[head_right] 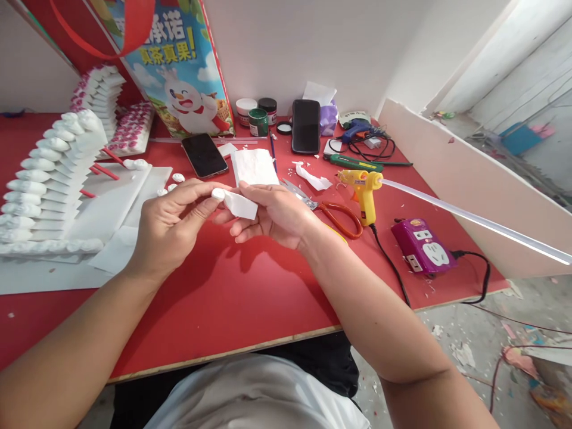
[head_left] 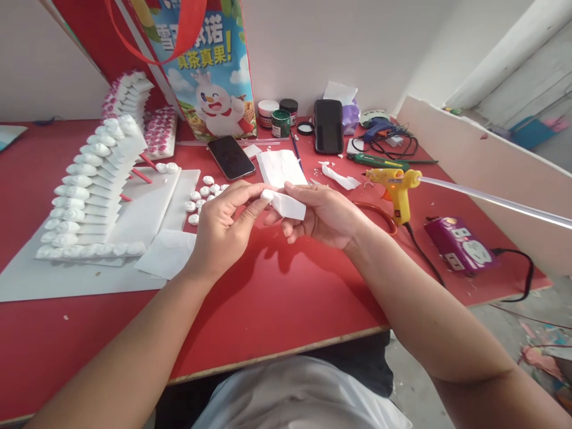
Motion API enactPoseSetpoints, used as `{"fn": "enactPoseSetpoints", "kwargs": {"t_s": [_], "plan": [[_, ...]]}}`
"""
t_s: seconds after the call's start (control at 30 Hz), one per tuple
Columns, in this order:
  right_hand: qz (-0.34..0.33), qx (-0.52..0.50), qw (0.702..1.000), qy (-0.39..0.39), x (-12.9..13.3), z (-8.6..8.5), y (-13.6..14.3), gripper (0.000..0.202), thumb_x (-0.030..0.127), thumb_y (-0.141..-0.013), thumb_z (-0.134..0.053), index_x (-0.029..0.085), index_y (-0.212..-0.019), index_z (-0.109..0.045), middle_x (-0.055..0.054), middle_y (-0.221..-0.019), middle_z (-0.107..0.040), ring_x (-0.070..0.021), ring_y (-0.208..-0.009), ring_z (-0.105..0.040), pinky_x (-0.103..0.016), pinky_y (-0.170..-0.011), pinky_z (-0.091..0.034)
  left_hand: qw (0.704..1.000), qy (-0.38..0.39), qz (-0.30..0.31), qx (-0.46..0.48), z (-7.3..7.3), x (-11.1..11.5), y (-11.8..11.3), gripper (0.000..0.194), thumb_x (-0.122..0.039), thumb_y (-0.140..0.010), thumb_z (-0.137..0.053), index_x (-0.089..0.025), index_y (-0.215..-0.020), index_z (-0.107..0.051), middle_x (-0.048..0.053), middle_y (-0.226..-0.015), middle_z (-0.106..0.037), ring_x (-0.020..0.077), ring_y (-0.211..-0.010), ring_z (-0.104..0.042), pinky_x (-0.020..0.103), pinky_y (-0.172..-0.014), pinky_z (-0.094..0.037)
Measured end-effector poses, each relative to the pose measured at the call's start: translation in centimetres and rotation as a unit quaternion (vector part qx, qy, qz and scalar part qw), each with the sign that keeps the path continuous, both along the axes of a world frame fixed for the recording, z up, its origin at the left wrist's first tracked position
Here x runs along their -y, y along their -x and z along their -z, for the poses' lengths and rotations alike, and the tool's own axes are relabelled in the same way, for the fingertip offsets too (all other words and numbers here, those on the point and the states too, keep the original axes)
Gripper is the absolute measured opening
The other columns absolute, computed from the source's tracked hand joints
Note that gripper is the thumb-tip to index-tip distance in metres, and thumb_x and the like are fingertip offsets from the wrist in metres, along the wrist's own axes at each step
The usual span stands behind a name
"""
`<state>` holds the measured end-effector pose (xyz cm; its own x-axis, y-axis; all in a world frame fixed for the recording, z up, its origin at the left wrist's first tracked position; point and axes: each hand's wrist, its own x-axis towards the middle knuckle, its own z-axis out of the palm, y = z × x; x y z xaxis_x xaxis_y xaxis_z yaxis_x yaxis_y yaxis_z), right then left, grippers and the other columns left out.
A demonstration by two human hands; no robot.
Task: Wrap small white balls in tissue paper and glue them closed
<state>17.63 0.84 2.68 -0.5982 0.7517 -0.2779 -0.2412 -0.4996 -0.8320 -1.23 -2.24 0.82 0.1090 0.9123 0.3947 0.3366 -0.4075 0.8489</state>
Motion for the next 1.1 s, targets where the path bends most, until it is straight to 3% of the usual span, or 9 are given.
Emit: {"fn": "enactPoseSetpoints", "kwargs": {"t_s": [0.17, 0.37, 0.53, 0.7, 0.9, 1.0, 1.1], "plan": [[0.008, -0.032, 0.999, 0.007, 0.2, 0.1, 0.0, 0.025, 0.026, -0.104, -0.05, 0.011, -0.096, -0.068, -0.004, -0.077, -0.068, -0.009, -0.054, -0.055, -0.023, -0.053, -0.058, 1.0, -0.004, 0.014, -0.004, -0.2, 0.1, 0.1, 0.022, -0.042, -0.096, -0.064, -0.028, -0.104, -0.08, 0.005, -0.099, -0.075, 0.0228, -0.096, -0.068, 0.036, -0.093, -0.053], [-0.002, -0.016, 0.999, -0.028, 0.3, -0.2, -0.2, 0.024, 0.035, -0.094, -0.07, 0.012, -0.088, -0.068, 0.001, -0.077, -0.056, -0.0056, -0.056, -0.043, -0.02, -0.053, -0.054, 1.0, 0.008, -0.006, 0.025, 0.1, 0.0, 0.0, 0.022, -0.04, -0.095, -0.067, -0.025, -0.105, -0.08, 0.004, -0.103, -0.077, 0.0226, -0.096, -0.07, 0.036, -0.093, -0.054], [0.003, 0.038, 0.993, -0.114, 0.3, -0.1, -0.1, 0.028, 0.039, -0.084, -0.081, 0.013, -0.085, -0.069, 0.005, -0.07, -0.05, -0.0051, -0.054, -0.04, -0.022, -0.052, -0.053, 0.997, 0.031, -0.023, 0.062, 0.4, 0.1, -0.2, 0.022, -0.038, -0.092, -0.07, -0.025, -0.105, -0.081, 0.003, -0.105, -0.079, 0.0228, -0.098, -0.071, 0.035, -0.094, -0.055], [0.084, 0.149, 0.958, -0.229, 0.8, -0.2, 0.5, 0.034, 0.047, -0.083, -0.08, 0.015, -0.083, -0.067, 0.005, -0.062, -0.057, -0.0069, -0.046, -0.049, -0.022, -0.046, -0.049, 0.994, 0.057, -0.038, 0.086, 0.6, 0.1, -0.2, 0.023, -0.039, -0.09, -0.073, -0.025, -0.106, -0.081, 0.003, -0.105, -0.079, 0.023, -0.097, -0.072, 0.035, -0.094, -0.056], [0.171, 0.258, 0.898, -0.312, 1.9, -0.1, 1.2, 0.025, 0.035, -0.09, -0.07, 0.016, -0.075, -0.065, 0.002, -0.057, -0.063, -0.0082, -0.041, -0.051, -0.022, -0.043, -0.042, 0.994, 0.055, -0.052, 0.085, 0.5, 0.5, -0.9, 0.025, -0.039, -0.091, -0.072, -0.023, -0.107, -0.08, 0.003, -0.101, -0.078, 0.0209, -0.091, -0.071, 0.033, -0.089, -0.057], [0.212, 0.297, 0.863, -0.35, 2.4, 0.1, 1.8, 0.025, 0.032, -0.09, -0.068, 0.016, -0.072, -0.064, 0.001, -0.057, -0.064, -0.0082, -0.046, -0.05, -0.021, -0.047, -0.04, 0.997, 0.016, -0.065, 0.042, 0.2, 0.7, -1.3, 0.023, -0.038, -0.094, -0.067, -0.024, -0.107, -0.08, 0.003, -0.098, -0.077, 0.0199, -0.09, -0.069, 0.032, -0.087, -0.056], [0.21, 0.289, 0.855, -0.377, 2.8, 0.2, 2.2, 0.025, 0.033, -0.094, -0.064, 0.016, -0.075, -0.065, 0.0, -0.061, -0.067, -0.0088, -0.051, -0.052, -0.022, -0.052, -0.041, 0.995, -0.047, -0.092, -0.005, 0.3, 0.9, -1.7, 0.022, -0.035, -0.097, -0.064, -0.025, -0.108, -0.079, 0.003, -0.099, -0.075, 0.0193, -0.092, -0.066, 0.031, -0.09, -0.054]]}}
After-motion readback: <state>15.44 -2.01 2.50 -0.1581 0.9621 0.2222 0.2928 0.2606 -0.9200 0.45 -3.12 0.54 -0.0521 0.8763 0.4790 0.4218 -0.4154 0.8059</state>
